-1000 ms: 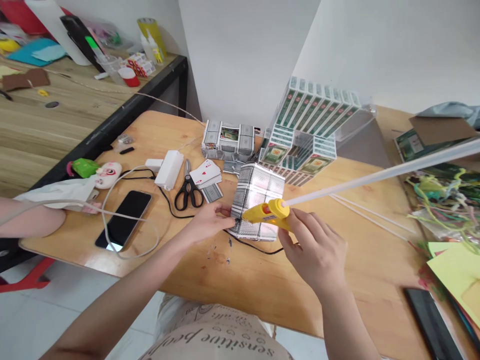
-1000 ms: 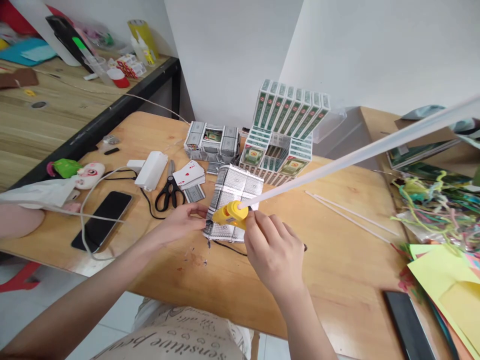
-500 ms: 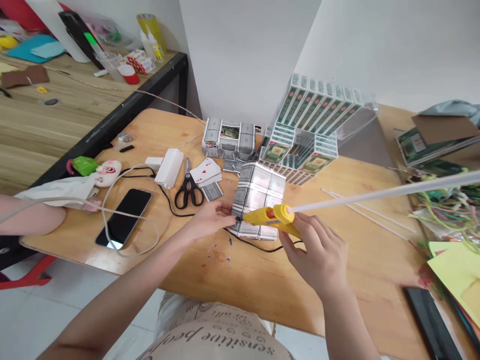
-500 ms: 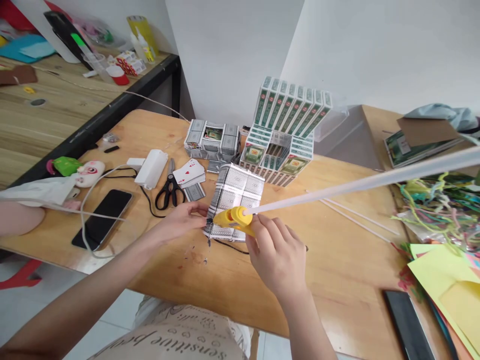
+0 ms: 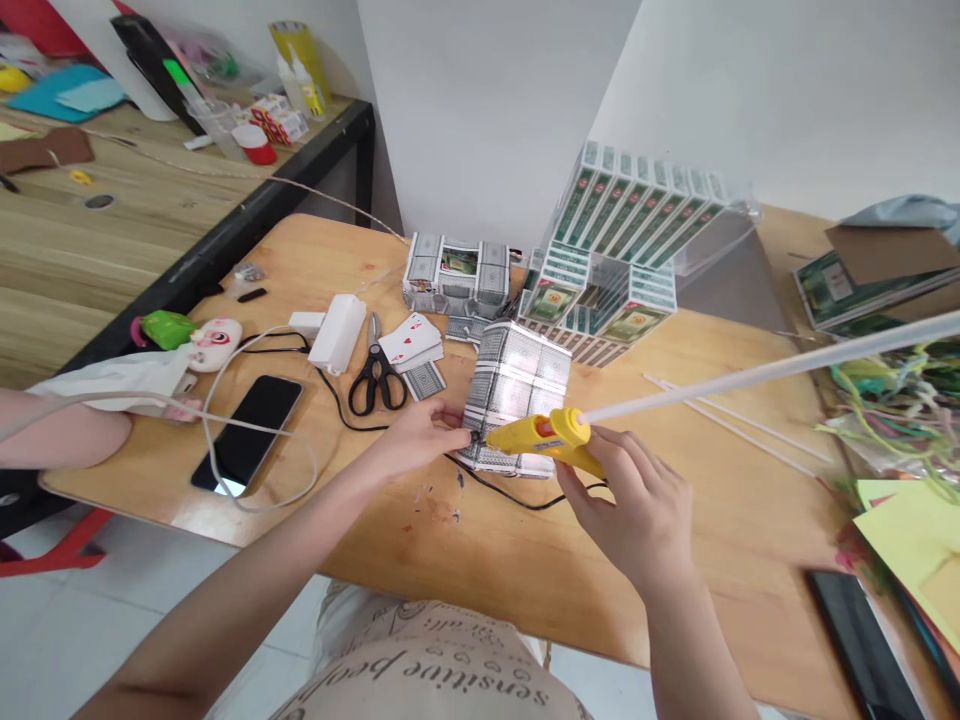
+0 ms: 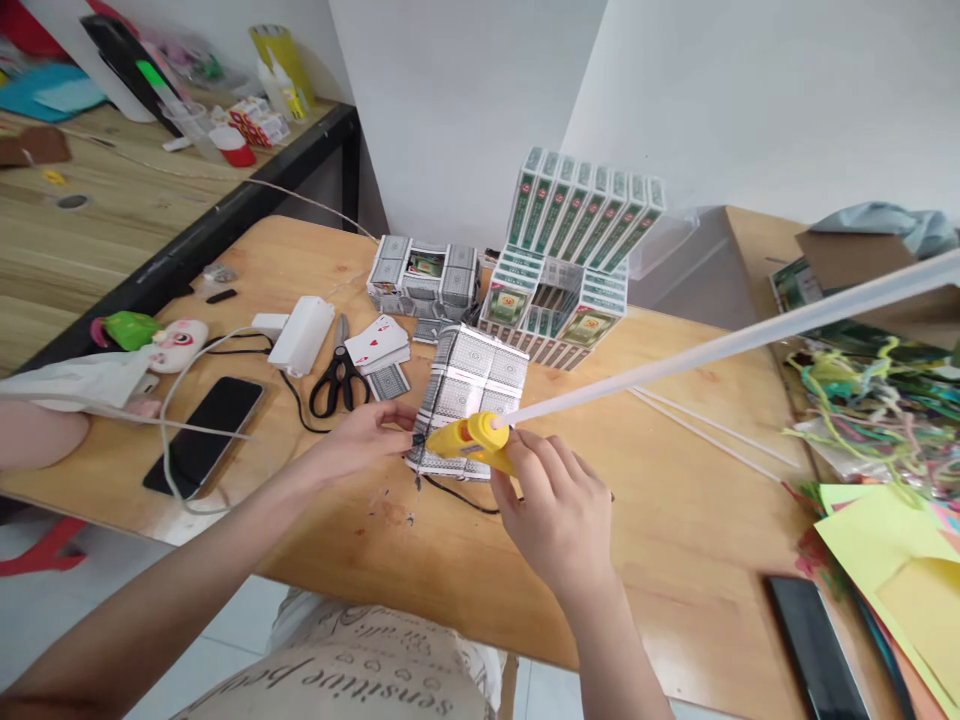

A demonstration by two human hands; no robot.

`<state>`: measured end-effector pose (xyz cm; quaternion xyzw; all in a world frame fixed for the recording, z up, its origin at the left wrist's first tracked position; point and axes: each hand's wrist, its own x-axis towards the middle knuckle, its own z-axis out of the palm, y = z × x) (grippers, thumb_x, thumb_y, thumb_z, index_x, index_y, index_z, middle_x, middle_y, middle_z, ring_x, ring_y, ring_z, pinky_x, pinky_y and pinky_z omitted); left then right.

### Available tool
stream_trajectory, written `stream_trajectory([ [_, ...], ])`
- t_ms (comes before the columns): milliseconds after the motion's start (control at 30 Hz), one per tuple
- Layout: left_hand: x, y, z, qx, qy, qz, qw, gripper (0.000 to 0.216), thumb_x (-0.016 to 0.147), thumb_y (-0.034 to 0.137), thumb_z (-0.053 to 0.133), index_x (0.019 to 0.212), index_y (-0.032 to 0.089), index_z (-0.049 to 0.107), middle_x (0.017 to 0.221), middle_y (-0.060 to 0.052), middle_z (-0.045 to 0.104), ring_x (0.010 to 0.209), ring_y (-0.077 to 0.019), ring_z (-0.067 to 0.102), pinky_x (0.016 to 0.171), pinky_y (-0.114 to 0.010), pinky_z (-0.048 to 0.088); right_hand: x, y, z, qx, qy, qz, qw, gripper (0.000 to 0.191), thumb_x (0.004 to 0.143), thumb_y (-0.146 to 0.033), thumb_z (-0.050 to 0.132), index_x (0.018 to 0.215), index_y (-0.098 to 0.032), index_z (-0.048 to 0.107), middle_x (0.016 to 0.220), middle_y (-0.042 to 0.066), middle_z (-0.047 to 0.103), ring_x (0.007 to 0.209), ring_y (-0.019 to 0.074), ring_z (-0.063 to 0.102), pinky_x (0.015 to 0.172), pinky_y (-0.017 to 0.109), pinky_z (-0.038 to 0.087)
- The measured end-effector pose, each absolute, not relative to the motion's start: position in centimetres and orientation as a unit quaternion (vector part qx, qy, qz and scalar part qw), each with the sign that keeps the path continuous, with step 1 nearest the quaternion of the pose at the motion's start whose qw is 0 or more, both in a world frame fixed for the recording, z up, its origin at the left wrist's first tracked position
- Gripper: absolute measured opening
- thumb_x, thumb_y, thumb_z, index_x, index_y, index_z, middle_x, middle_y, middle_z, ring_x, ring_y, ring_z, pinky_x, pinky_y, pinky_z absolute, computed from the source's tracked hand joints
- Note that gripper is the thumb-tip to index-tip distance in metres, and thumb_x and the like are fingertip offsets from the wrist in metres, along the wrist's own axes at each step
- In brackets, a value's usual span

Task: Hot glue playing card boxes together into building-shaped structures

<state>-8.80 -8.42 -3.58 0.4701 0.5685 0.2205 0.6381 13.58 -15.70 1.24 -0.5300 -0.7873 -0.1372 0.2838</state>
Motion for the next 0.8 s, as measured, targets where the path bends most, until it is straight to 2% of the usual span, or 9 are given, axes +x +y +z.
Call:
stream_trajectory([
  [100,-9.0,-8.4,-3.8,0.467,0.563,0.221,0.645,0.031,0.059,0.018,0.069,0.089,0.012,0.066,0.082,-0.004,0.069,0.078,-0.0199,0.066,0.072,-0.03,0.051,14.7,-16.2,0.5,-0.605,-0.729,-0.091,0.308,0.026,0.075,-0.032,0.067,0.093,-0.02,0.052,0.079,0.002,0.066,0.057,0.0111,0.057,0.049,0.021,0.042],
  [233,-9.1,-8.4,-4.0,0.455,0.547,0.239,0.66,0.03,0.061,0.02,0.07,0.09,0.012,0.066,0.082,-0.004,0.069,0.077,-0.019,0.065,0.07,-0.03,0.051,17.6,-16.3,-1.3,-0.754,-0.583,0.007,0.302,0.048,0.063,-0.051,0.071,0.095,-0.02,0.053,0.074,0.001,0.059,0.053,0.0133,0.052,0.047,0.025,0.039],
  [300,-9.1,-8.4,-4.0,0.439,0.546,0.245,0.67,0.028,0.061,0.02,0.07,0.088,0.012,0.065,0.081,-0.005,0.068,0.075,-0.0186,0.064,0.068,-0.031,0.051,19.3,-16.0,-3.0,-0.806,-0.508,0.063,0.298,0.048,0.063,-0.052,0.068,0.096,-0.02,0.054,0.081,0.003,0.06,0.056,0.0152,0.053,0.05,0.027,0.04],
  [400,-9.1,-8.4,-4.0,0.415,0.542,0.246,0.688,0.027,0.062,0.02,0.071,0.087,0.012,0.063,0.078,-0.004,0.068,0.071,-0.0172,0.064,0.066,-0.03,0.051,21.3,-15.4,-6.2,-0.857,-0.415,0.114,0.284,0.039,0.068,-0.053,0.06,0.086,-0.019,0.055,0.072,0.003,0.057,0.061,0.0198,0.054,0.054,0.031,0.041],
  [500,-9.1,-8.4,-4.0,0.408,0.543,0.246,0.691,0.027,0.062,0.02,0.071,0.086,0.012,0.062,0.077,-0.003,0.067,0.07,-0.0162,0.064,0.066,-0.03,0.052,22.0,-14.9,-9.3,-0.879,-0.411,0.076,0.232,0.034,0.068,-0.049,0.058,0.082,-0.018,0.055,0.071,0.007,0.057,0.073,0.0268,0.054,0.069,0.04,0.043],
  [600,-9.2,-8.3,-4.3,0.412,0.546,0.245,0.687,0.027,0.062,0.02,0.071,0.086,0.012,0.062,0.078,-0.003,0.067,0.07,-0.0158,0.064,0.066,-0.03,0.052,21.8,-14.8,-11.2,-0.883,-0.411,0.049,0.22,0.037,0.065,-0.045,0.061,0.086,-0.015,0.056,0.078,0.013,0.058,0.087,0.0329,0.053,0.085,0.048,0.037],
  [700,-9.3,-8.3,-4.6,0.416,0.547,0.245,0.684,0.029,0.062,0.02,0.072,0.087,0.012,0.062,0.079,-0.003,0.066,0.071,-0.0161,0.064,0.068,-0.03,0.051,21.5,-14.9,-11.8,-0.89,-0.398,0.02,0.221,0.052,0.063,-0.051,0.065,0.094,-0.011,0.057,0.092,0.021,0.057,0.098,0.0384,0.048,0.088,0.054,0.034],
  [800,-9.4,-8.3,-4.6,0.422,0.55,0.246,0.678,0.03,0.061,0.022,0.073,0.088,0.012,0.062,0.08,-0.004,0.066,0.073,-0.0166,0.064,0.069,-0.031,0.051,20.5,-14.9,-11.2,-0.877,-0.391,-0.026,0.278,0.068,0.056,-0.059,0.071,0.102,-0.011,0.057,0.105,0.025,0.053,0.102,0.0408,0.045,0.084,0.058,0.035],
])
